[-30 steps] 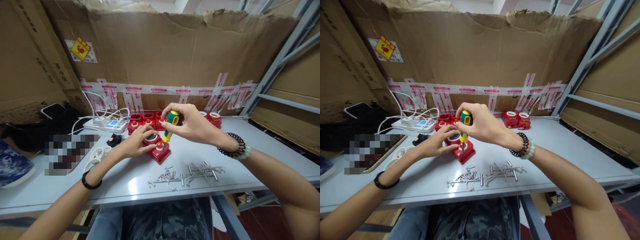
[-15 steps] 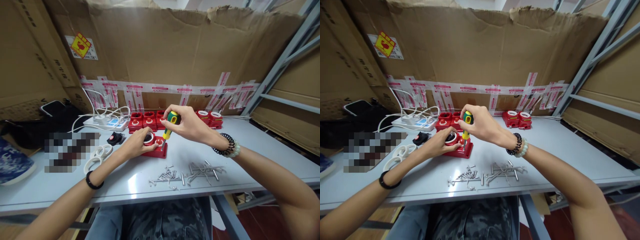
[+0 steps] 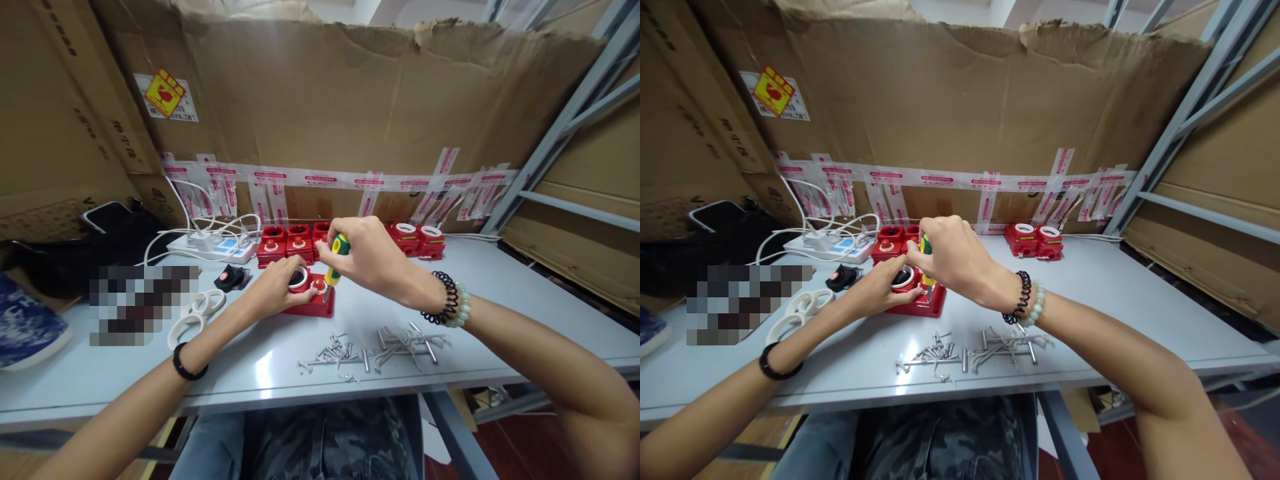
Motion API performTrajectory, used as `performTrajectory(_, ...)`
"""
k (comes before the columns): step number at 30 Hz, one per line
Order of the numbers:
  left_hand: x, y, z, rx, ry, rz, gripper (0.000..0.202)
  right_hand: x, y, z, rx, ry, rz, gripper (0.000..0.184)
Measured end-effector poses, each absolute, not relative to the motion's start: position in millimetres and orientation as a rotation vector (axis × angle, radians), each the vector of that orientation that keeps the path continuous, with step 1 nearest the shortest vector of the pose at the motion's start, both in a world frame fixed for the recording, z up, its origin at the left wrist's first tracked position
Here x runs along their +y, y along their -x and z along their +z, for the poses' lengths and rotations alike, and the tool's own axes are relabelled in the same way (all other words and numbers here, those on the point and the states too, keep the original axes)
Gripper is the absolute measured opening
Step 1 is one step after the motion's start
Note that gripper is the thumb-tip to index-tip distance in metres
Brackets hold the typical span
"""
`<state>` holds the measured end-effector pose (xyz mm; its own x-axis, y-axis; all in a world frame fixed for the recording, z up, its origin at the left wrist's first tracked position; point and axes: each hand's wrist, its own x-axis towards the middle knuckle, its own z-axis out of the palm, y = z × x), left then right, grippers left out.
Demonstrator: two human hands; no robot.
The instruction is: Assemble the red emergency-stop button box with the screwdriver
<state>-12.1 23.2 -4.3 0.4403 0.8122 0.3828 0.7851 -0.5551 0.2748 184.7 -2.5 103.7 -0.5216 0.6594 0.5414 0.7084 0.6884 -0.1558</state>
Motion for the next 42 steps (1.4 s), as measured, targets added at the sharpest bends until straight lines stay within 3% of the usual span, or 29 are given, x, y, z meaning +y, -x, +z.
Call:
performTrajectory(5, 23, 11, -4, 1.435, -2.617, 0.750, 0.037, -1, -175, 112, -2.370, 1.252, -0.392, 0.043)
performTrajectory(8, 22, 11, -3, 1.442, -2.612, 0.753, 0.038, 1, -171, 118, -2.412, 1.287, -0.424, 0.035)
performTrajectory(12, 22, 11, -2, 1.433, -2.600, 0.722, 0.041, 1, -171, 125, -2.543, 1.208, -0.345, 0.018)
performTrajectory(22, 23, 11, -3, 1.435, -2.629, 0.729, 0.039, 9, -190, 140, -2.841, 0.930, -0.019, 0.030)
performTrajectory(28, 24, 11, -5, 1.458, -2.610, 0.727, 0.036, 5, -186, 144, -2.766, 1.259, -0.439, 0.042)
performTrajectory(31, 23, 11, -3, 1.454, -2.608, 0.714, 0.031, 8, -183, 144, -2.766, 1.257, -0.423, 0.036)
performTrajectory(39, 25, 12, -3, 1.422, -2.654, 0.730, 0.033, 7, -195, 149, -3.020, 0.609, -0.267, 0.015)
performTrajectory(42, 24, 11, -2, 1.420, -2.656, 0.729, 0.031, 6, -200, 150, -3.040, 0.676, -0.258, 0.017)
